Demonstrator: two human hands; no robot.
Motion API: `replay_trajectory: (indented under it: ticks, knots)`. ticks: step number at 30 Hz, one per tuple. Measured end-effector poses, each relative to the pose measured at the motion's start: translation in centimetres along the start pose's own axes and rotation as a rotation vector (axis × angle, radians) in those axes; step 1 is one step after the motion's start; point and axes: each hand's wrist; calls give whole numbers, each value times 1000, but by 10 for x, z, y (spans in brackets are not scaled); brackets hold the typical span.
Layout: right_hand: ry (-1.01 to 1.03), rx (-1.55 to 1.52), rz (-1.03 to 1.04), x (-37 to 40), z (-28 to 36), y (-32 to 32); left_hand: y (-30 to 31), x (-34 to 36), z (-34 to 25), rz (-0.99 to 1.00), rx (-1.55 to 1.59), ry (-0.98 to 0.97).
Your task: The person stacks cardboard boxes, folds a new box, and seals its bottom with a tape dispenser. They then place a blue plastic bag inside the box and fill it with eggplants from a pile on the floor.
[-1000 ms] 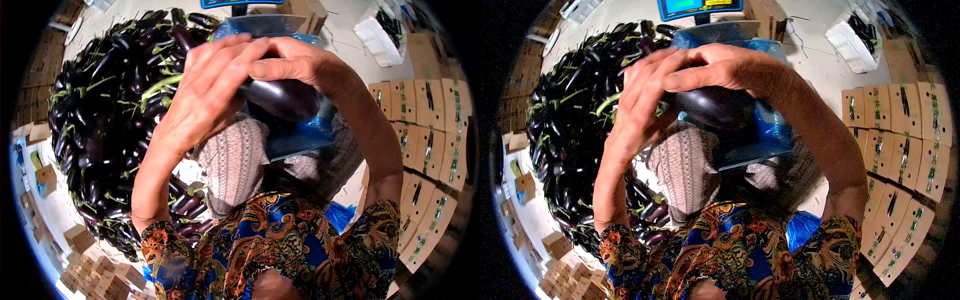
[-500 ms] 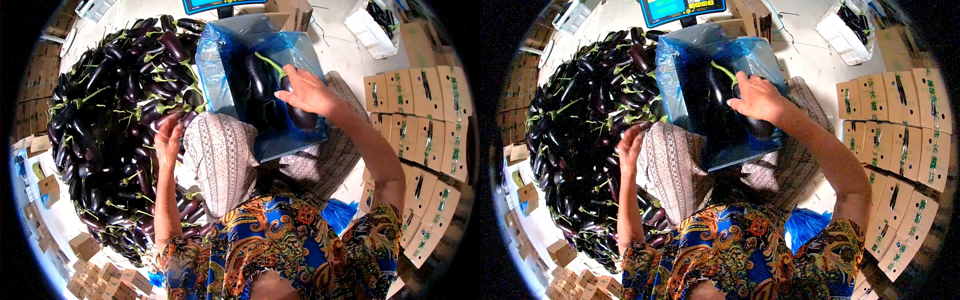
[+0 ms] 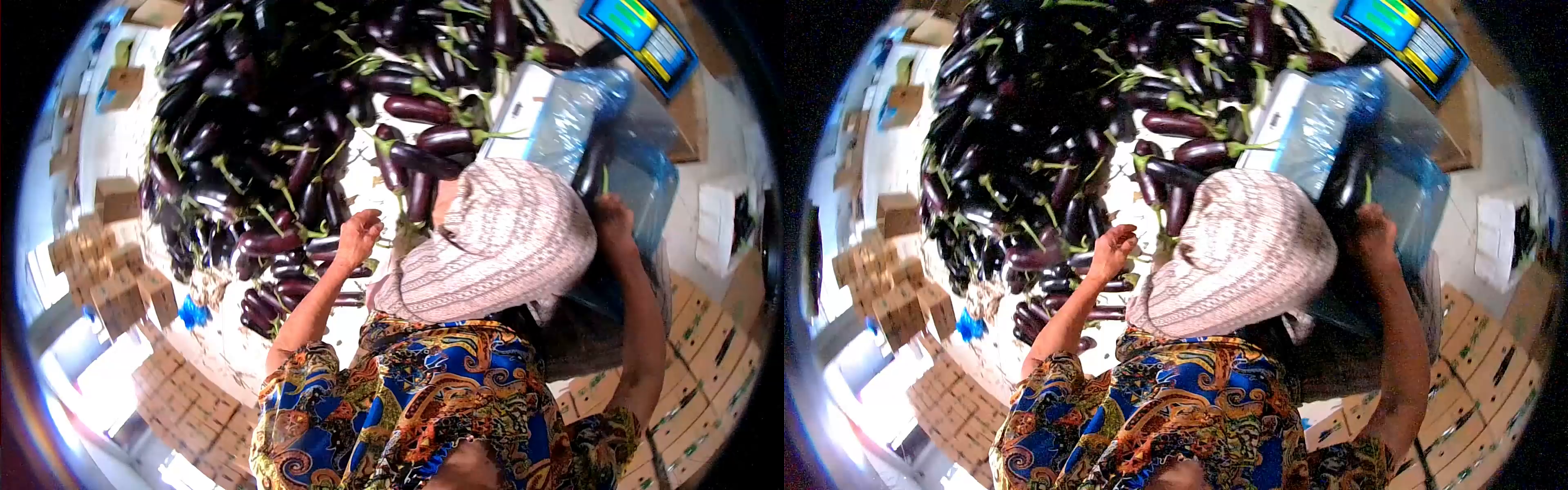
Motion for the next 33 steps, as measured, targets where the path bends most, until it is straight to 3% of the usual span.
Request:
replay_trajectory:
  ticks: [3, 6, 8, 14, 19, 22, 23, 25, 27, 31, 33]
  knots:
    - [-234, -125, 221, -13, 4, 17, 20, 15, 24, -231, -346, -157]
    - [-91, -44, 78, -9, -3, 24, 46, 10, 33, -471, -535, -208]
    - [-151, -45, 133, -8, 0, 32, 60, -4, 35, -575, -669, -240]
    - [-175, -26, 252, -1, -6, 29, 51, -59, 64, -664, -1018, 210]
    - [-253, -92, 332, 2, 5, 63, 58, -50, 48, -610, -986, 64]
    - [-205, -94, 361, 8, -6, 72, 65, -51, 37, -542, -517, -182]
    - [-160, -202, 262, 13, -9, 78, 70, -50, 17, -483, -400, -234]
    - [-62, -417, 48, 20, -11, 98, 79, -49, -34, -264, 269, -108]
    - [-141, -681, 137, 13, -4, 143, 83, -48, -85, -86, 792, -59]
    - [-108, -961, 85, 3, 5, 195, 69, -65, -171, 121, 1049, -341]
    - [38, -960, -128, 2, 4, 195, 58, -71, -212, 203, 1018, -442]
Point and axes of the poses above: each hand's wrist, its own x-axis away from the middle knuckle, its own y-axis out of the back of the hand, z = x × y, and after that the axes turned 1 degree about x, right-handed
